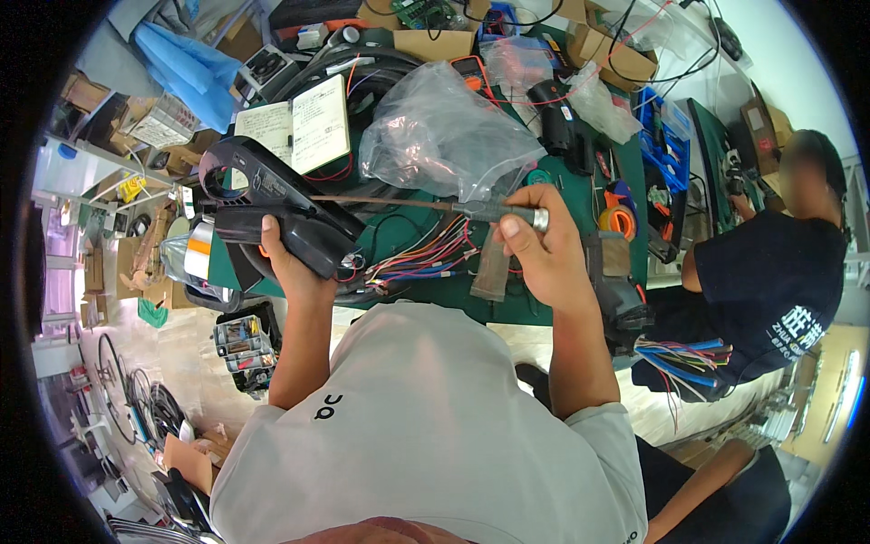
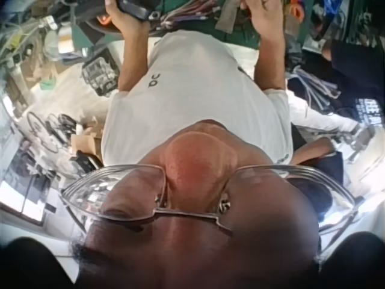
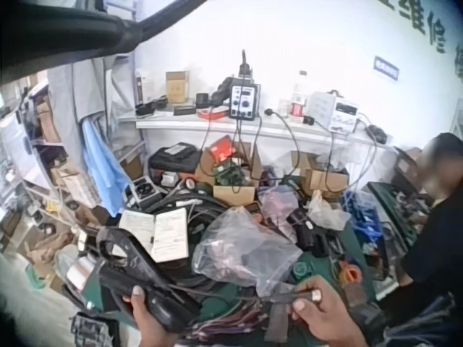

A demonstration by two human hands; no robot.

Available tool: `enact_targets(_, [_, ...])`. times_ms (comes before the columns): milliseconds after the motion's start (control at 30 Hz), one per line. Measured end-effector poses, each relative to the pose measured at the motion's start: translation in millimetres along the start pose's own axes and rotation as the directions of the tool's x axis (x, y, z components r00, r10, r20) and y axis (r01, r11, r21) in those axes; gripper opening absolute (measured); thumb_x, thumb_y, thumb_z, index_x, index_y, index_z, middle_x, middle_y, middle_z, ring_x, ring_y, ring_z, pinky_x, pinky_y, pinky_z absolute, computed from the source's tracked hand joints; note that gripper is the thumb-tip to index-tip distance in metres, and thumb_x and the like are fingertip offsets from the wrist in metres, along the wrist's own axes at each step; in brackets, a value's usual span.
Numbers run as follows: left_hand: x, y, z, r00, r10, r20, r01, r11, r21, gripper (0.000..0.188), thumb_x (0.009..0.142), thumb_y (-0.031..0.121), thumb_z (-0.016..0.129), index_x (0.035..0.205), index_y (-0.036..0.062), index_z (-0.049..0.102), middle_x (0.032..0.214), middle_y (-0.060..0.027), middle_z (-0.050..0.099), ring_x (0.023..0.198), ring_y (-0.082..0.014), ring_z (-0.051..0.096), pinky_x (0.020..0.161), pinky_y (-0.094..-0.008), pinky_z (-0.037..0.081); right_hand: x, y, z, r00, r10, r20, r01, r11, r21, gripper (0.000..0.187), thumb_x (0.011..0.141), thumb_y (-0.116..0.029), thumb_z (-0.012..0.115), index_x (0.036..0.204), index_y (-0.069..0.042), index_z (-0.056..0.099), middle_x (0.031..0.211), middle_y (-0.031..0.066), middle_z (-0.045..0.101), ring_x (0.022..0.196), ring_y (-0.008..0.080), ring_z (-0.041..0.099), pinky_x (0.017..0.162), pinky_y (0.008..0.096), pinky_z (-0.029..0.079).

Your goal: The person unscrews multiple fasteners from a black plastic electronic housing using a screwdriver and pries the sections of the casing apart with a small hand tool.

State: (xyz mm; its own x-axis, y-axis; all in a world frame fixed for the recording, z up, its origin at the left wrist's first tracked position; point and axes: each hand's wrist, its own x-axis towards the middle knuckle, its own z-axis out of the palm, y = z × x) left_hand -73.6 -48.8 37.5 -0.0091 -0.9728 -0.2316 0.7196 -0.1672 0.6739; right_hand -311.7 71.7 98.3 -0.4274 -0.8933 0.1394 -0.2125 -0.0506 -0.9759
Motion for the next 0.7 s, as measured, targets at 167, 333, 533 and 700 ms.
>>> enact_targets(167, [-1,-1,2,0.999,-0.008,-0.041,0.009,1.0,0.01,0.043,0.088,0.045,0.055,0.114,0.0113,0.051,0.097,-0.0061,0.061,0.085,-0.02,0.062,0.075,-0.0347,0.052,-3,8,-20,0.979,0.19,0.075,-0.18,0.977,-0.118,0.041,0.09,-0.037,0.061,0.101,0.001,0.05,0.077,0.0086,0.066,0.069,0.0088,0.059,0.059,0.0228,0.046])
enact_targets(333, [2,0,-1,0.999,-0.024,-0.028,0.023,1.0,-0.009,0.043,0.088,0.046,0.053,0.113,0.0111,0.051,0.097,-0.0064,0.061,0.087,-0.021,0.062,0.078,-0.0362,0.051,-6,-3,-10,0.993,0.047,0.107,-0.043,0.998,-0.037,0.037,0.091,-0.035,0.059,0.098,0.0,0.05,0.076,0.008,0.065,0.068,0.0084,0.058,0.058,0.0209,0.045])
enact_targets(533, [2,2,-6,0.998,-0.053,0.019,0.053,0.998,-0.024,0.045,0.088,0.045,0.055,0.116,0.0103,0.049,0.099,-0.0067,0.061,0.089,-0.0213,0.061,0.08,-0.036,0.051,-7,1,-18,0.992,0.097,0.086,-0.085,0.987,-0.133,0.037,0.091,-0.032,0.06,0.103,0.0,0.049,0.087,0.0091,0.066,0.068,0.007,0.055,0.057,0.0206,0.044])
enact_targets(700, [1,2,-3,1.0,-0.008,0.004,0.008,1.0,-0.018,0.045,0.088,0.046,0.054,0.116,0.011,0.05,0.099,-0.0068,0.061,0.087,-0.0213,0.062,0.08,-0.0359,0.052,-9,-9,-9,0.994,0.053,0.097,-0.058,0.997,0.045,0.036,0.088,-0.028,0.065,0.105,0.0,0.049,0.086,0.0052,0.061,0.07,0.0058,0.053,0.058,0.0203,0.043])
